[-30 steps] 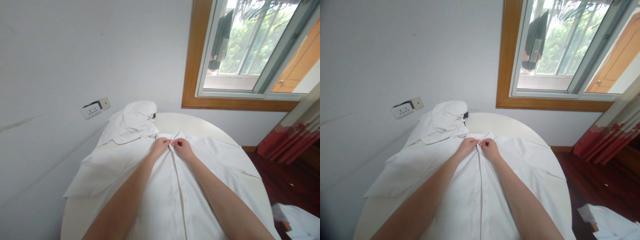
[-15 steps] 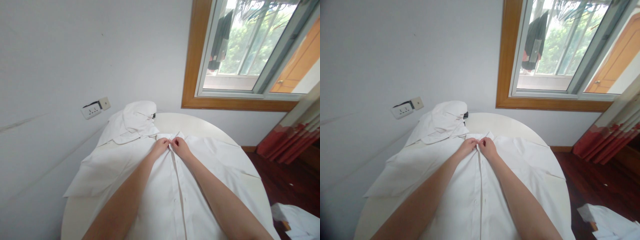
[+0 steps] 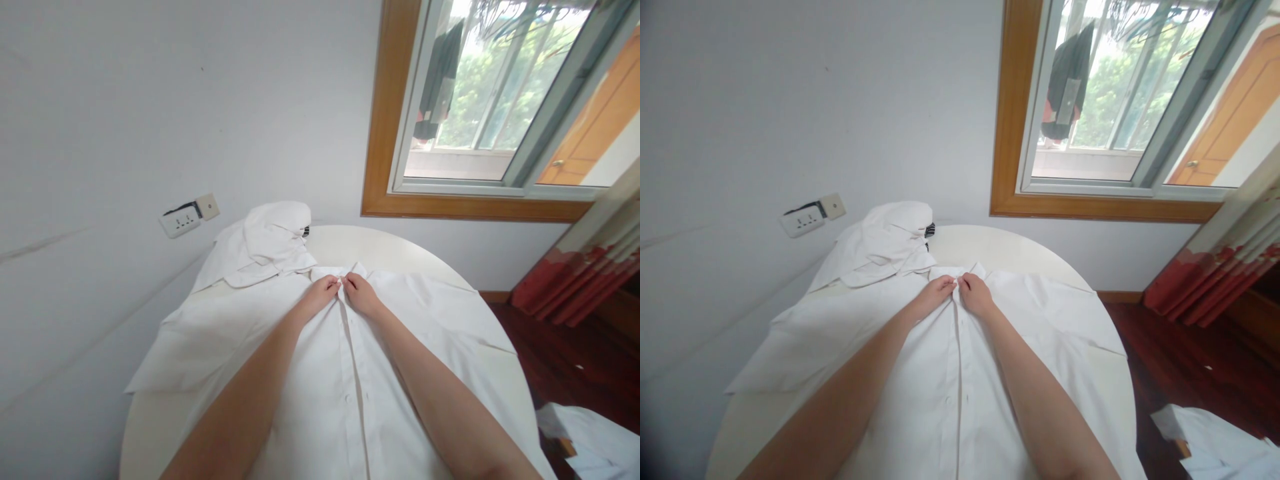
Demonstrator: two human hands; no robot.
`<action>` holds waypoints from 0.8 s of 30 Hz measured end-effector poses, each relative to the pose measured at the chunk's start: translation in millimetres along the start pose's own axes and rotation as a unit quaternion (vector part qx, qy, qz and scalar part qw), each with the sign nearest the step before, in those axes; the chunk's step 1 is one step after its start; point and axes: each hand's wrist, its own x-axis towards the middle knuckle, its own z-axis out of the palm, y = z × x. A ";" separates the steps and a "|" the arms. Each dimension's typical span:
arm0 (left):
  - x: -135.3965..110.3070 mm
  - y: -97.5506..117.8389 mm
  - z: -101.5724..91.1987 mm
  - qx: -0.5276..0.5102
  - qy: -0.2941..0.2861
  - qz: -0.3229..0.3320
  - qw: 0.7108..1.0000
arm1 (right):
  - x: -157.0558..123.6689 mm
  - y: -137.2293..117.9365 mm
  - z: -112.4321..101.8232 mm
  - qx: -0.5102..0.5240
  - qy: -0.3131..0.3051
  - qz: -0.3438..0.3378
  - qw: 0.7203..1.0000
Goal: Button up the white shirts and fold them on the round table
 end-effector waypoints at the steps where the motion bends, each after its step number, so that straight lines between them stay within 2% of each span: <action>1: -0.2 -0.4 -0.3 -0.004 -0.003 0.000 1.000 | 0.3 0.8 0.3 0.003 -0.001 0.002 1.000; 9: 0.4 -6.1 0.6 0.005 0.019 0.003 1.000 | 3.8 2.8 1.5 0.009 -0.021 0.050 0.998; 15: 1.1 -6.2 -0.7 0.041 0.002 0.014 0.999 | 0.8 -2.5 -1.3 -0.039 -0.018 0.073 0.996; 17: 0.3 -4.0 -1.0 0.073 0.005 0.019 0.997 | -0.6 -2.2 -1.6 -0.068 -0.008 0.063 0.996; 21: -3.2 1.0 1.1 0.201 0.055 0.031 0.978 | -0.6 1.7 -0.8 -0.113 -0.001 0.028 0.993; 24: -4.9 4.1 2.8 0.228 0.069 0.021 0.971 | 1.4 3.8 -0.4 -0.120 -0.006 0.021 0.993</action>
